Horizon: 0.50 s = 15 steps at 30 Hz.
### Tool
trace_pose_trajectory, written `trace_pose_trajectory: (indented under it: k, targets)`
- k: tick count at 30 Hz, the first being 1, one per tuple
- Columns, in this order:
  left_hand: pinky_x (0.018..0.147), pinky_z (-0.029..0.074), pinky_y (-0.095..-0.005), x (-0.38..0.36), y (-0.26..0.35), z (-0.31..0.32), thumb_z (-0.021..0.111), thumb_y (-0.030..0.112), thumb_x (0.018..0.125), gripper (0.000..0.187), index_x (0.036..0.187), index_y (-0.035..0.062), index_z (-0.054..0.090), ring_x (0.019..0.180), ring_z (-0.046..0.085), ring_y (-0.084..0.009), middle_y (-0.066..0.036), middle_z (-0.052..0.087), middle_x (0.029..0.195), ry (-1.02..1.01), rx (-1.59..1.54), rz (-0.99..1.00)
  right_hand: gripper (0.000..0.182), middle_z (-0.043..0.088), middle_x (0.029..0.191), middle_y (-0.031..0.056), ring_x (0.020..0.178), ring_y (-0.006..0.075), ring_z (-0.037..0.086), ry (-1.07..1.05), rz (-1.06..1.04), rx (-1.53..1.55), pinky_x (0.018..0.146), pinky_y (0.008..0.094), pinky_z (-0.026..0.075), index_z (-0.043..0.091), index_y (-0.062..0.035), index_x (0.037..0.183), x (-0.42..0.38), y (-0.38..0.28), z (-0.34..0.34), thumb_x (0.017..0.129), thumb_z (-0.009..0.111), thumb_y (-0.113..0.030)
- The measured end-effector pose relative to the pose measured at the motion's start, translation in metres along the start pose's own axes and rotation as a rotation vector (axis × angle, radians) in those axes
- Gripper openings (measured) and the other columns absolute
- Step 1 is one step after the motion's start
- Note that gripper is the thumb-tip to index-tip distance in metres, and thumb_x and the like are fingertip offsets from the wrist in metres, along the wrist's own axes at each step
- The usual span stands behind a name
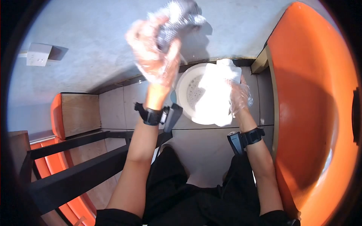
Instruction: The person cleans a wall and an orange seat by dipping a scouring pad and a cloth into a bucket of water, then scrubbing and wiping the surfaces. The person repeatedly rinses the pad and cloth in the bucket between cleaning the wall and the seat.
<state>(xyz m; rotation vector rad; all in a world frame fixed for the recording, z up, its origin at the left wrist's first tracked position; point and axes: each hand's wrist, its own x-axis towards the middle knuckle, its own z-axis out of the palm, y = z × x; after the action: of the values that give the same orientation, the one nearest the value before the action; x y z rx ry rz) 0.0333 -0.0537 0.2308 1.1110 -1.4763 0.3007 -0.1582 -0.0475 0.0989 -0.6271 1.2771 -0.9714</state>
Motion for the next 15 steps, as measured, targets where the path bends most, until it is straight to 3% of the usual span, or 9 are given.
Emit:
trace_pose_trajectory:
  k: [3,5,6,7,8,9,11,13,15]
  targets:
    - [0.092,0.046,-0.0378,0.027,-0.029,-0.008,0.07,-0.008,0.066,0.059,0.121,0.0128,0.064,0.108,0.053,-0.0267,-0.009,0.055,0.12,-0.076,0.458,0.319,0.051,0.065,0.105,0.0117,0.087,0.0183,0.062,0.01,-0.001,-0.015,0.074,0.03,0.052,0.051,-0.0038,0.132,0.0,-0.012,0.004,0.084,0.067,-0.009]
    - [0.086,0.05,-0.0393,-0.004,-0.051,0.007,0.072,-0.003,0.068,0.06,0.121,0.0237,0.067,0.106,0.055,-0.0291,-0.01,0.062,0.115,-0.141,0.34,0.202,0.053,0.065,0.105,0.0116,0.087,0.0184,0.062,0.02,0.01,-0.049,0.074,0.0303,0.052,0.05,-0.0039,0.133,-0.002,-0.022,0.005,0.083,0.068,-0.009]
    - [0.082,0.052,-0.0385,-0.02,-0.062,0.01,0.074,0.001,0.07,0.057,0.122,0.025,0.066,0.102,0.058,-0.0288,-0.01,0.063,0.111,-0.22,0.502,0.321,0.053,0.065,0.104,0.0117,0.087,0.0185,0.062,0.009,-0.001,-0.043,0.074,0.0305,0.052,0.05,-0.0041,0.133,-0.003,-0.027,0.006,0.083,0.067,-0.009]
    - [0.079,0.053,-0.0361,-0.046,-0.07,0.015,0.076,0.005,0.074,0.051,0.12,0.0233,0.067,0.097,0.06,-0.0272,-0.009,0.064,0.11,-0.376,0.49,0.018,0.054,0.064,0.104,0.0117,0.087,0.0186,0.062,-0.002,-0.01,-0.037,0.074,0.0307,0.052,0.05,-0.0044,0.134,-0.004,-0.03,0.007,0.083,0.067,-0.008]
    - [0.08,0.054,-0.0343,-0.062,-0.069,0.018,0.075,0.014,0.08,0.038,0.117,0.0186,0.067,0.092,0.06,-0.0253,-0.009,0.064,0.107,-0.504,0.423,-0.047,0.054,0.064,0.104,0.0117,0.087,0.0186,0.062,-0.001,-0.01,-0.04,0.074,0.0307,0.052,0.05,-0.0044,0.134,-0.005,-0.032,0.008,0.083,0.067,-0.008]
    - [0.078,0.053,-0.0364,-0.09,-0.086,0.025,0.072,0.024,0.085,0.026,0.107,0.0118,0.067,0.086,0.06,-0.0279,-0.01,0.064,0.1,-0.505,0.149,-0.574,0.053,0.064,0.104,0.0118,0.087,0.0189,0.061,0.009,-0.028,-0.027,0.075,0.0307,0.051,0.05,-0.0037,0.133,-0.006,-0.034,0.009,0.083,0.067,-0.008]
    - [0.077,0.053,-0.0396,-0.129,-0.114,0.009,0.069,0.028,0.088,0.024,0.099,0.0068,0.066,0.082,0.06,-0.0313,-0.012,0.064,0.093,-0.736,0.483,-0.001,0.052,0.064,0.104,0.0119,0.088,0.0192,0.061,0.017,-0.063,-0.013,0.076,0.0307,0.051,0.051,-0.0031,0.132,0.0,-0.038,0.011,0.083,0.066,-0.008]
    - [0.076,0.052,-0.0406,-0.131,-0.099,0.002,0.069,0.028,0.088,0.023,0.094,0.0056,0.065,0.079,0.061,-0.033,-0.014,0.063,0.086,-0.772,0.583,-0.184,0.05,0.063,0.106,0.0125,0.09,0.0196,0.061,-0.027,-0.139,0.063,0.078,0.0304,0.05,0.051,-0.0012,0.13,0.007,-0.034,0.01,0.082,0.066,-0.007]
    - [0.072,0.051,-0.0413,-0.122,-0.095,0.001,0.069,0.028,0.088,0.024,0.095,0.0055,0.066,0.074,0.061,-0.0314,-0.014,0.063,0.081,-0.786,0.573,-0.173,0.05,0.063,0.106,0.0126,0.09,0.0198,0.06,-0.009,-0.139,0.072,0.079,0.0304,0.05,0.051,-0.0005,0.129,0.005,-0.038,0.013,0.082,0.066,-0.007]
